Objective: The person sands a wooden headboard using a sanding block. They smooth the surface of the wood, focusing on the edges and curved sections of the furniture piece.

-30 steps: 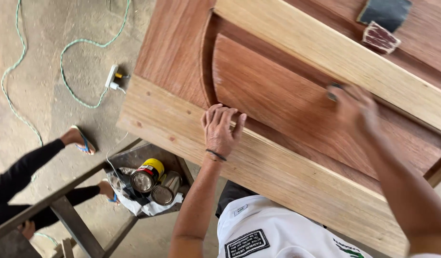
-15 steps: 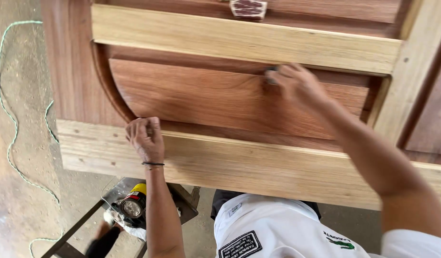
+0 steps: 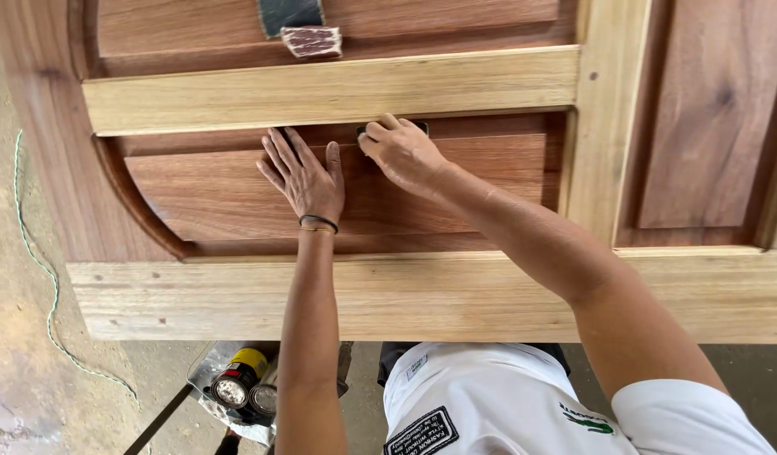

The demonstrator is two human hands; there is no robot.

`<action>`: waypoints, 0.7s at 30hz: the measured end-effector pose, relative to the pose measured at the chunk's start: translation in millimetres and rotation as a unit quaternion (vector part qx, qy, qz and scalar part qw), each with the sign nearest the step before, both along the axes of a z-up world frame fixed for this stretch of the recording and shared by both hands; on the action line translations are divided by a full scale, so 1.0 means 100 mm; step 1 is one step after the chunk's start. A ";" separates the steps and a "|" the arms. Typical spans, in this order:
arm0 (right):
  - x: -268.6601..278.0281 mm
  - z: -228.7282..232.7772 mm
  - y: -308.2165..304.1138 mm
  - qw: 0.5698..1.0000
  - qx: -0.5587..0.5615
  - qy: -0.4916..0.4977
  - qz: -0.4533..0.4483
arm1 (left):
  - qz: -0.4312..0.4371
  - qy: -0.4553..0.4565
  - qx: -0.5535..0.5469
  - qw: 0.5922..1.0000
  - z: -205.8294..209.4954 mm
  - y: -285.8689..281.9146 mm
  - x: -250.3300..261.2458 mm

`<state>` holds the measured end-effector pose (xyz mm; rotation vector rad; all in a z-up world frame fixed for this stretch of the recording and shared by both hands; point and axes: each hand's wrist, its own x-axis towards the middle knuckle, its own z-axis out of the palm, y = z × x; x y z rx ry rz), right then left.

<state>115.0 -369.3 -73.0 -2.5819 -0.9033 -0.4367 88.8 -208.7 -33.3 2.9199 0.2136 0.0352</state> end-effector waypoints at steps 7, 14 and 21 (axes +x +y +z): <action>-0.54 -0.07 -1.64 0.964 -0.194 0.070 -0.166 | -0.038 -0.053 0.030 0.997 -0.06 -0.16 -0.09; -0.91 -0.11 -1.58 0.907 -0.060 0.185 -0.375 | -0.069 -0.122 0.022 0.990 -0.10 -0.21 -0.06; -1.74 0.08 -1.23 0.871 -0.024 0.170 -0.459 | -0.209 -0.175 -0.013 0.962 -0.17 -0.39 -0.03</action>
